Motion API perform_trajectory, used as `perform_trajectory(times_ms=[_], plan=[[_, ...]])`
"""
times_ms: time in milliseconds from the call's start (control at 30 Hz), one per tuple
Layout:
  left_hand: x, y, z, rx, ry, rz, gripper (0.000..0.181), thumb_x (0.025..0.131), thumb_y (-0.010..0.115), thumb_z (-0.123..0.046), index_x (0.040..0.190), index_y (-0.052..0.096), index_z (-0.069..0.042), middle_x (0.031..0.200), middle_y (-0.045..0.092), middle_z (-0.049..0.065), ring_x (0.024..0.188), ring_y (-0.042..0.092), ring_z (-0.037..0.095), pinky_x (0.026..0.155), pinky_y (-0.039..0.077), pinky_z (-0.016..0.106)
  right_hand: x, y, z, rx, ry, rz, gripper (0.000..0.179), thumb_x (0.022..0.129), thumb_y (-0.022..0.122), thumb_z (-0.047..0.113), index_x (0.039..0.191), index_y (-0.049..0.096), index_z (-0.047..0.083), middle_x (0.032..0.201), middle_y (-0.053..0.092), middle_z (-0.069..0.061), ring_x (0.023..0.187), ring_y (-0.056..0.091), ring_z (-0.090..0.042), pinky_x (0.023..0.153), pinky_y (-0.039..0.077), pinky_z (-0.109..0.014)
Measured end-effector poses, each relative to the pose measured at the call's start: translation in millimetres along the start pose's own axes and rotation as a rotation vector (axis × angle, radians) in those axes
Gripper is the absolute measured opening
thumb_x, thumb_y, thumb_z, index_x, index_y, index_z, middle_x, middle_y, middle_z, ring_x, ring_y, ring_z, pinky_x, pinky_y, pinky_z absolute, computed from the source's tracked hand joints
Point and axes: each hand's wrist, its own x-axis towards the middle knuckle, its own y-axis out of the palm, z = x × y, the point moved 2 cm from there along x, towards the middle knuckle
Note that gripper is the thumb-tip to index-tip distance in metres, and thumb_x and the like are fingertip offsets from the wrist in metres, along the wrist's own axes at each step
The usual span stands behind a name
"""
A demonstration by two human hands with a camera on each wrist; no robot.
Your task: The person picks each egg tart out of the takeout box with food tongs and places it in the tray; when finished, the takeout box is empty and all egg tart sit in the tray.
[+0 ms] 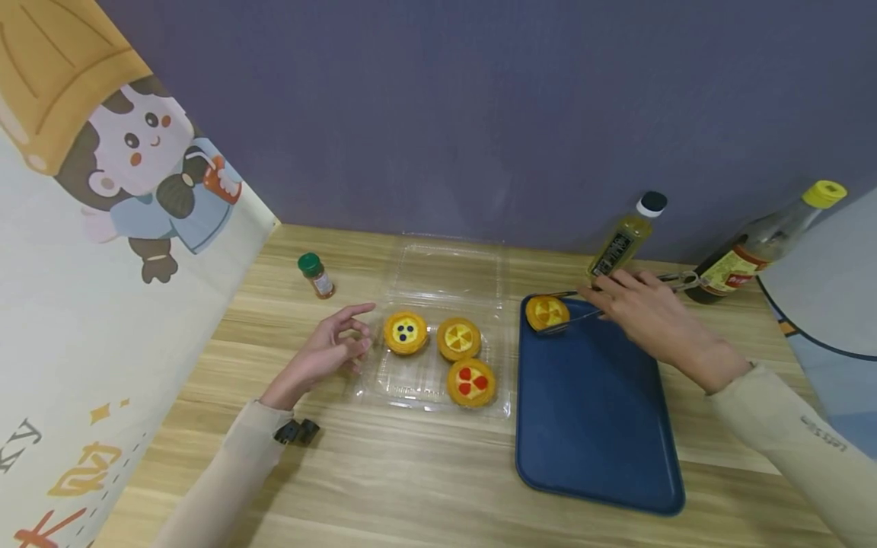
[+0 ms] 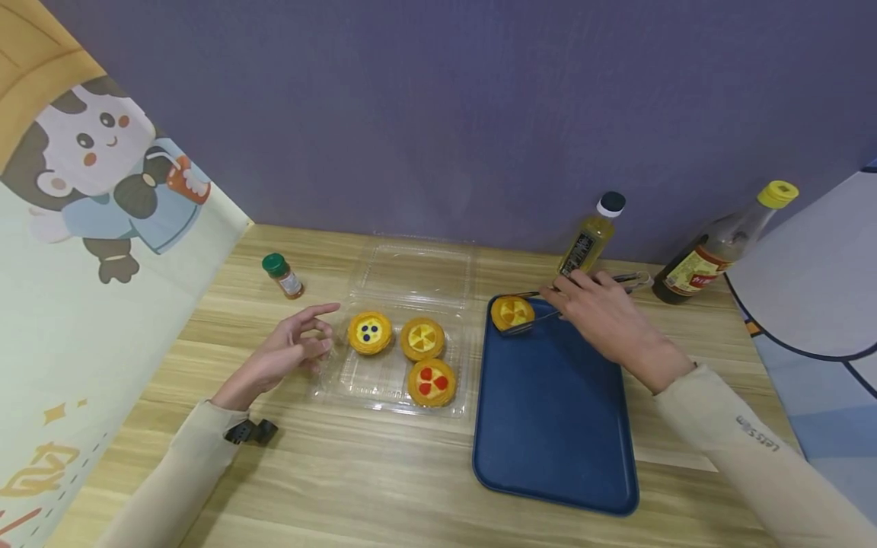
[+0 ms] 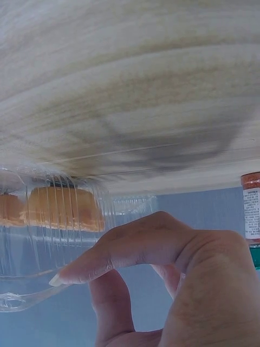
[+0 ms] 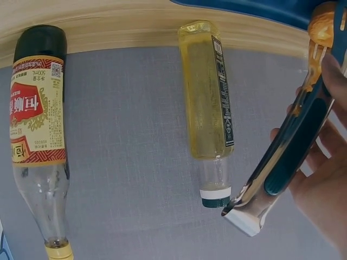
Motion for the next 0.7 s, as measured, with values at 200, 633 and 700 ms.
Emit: perform_trajectory(times_ms=[200,633,700], plan=[[0.8,0.3,0.4,0.005,0.005,0.0,0.072,0.097,0.058,0.004,0.163,0.033,-0.011,0.127,0.051,0.022,0.082,0.062,0.015,0.062,0.063,0.029,-1.2,0.3,-0.4,0.003,0.005,0.017,0.058,0.091,0.079,0.016,0.146,0.061,0.014,0.136,0.064,-0.014,0.12,0.061,-0.035,0.084,0.057,-0.051],[-0.2,0.1,0.9,0.022,0.02,0.01,0.072,0.097,0.058,0.003,0.163,0.032,-0.011,0.128,0.05,0.024,0.083,0.062,0.016,0.065,0.065,0.035,-4.6,-3.1,0.6,0.021,-0.008,-0.033,0.063,0.087,0.083,0.021,0.146,0.06,0.015,0.134,0.064,-0.016,0.117,0.063,-0.035,0.087,0.057,-0.053],[-0.2,-0.2,1.1,0.025,0.02,0.008,0.072,0.097,0.058,0.003,0.163,0.032,-0.011,0.129,0.05,0.026,0.083,0.062,0.016,0.065,0.065,0.035,-4.9,-5.6,1.1,0.024,-0.014,-0.051,0.064,0.086,0.084,0.021,0.145,0.061,0.015,0.134,0.064,-0.015,0.116,0.063,-0.035,0.088,0.057,-0.053]])
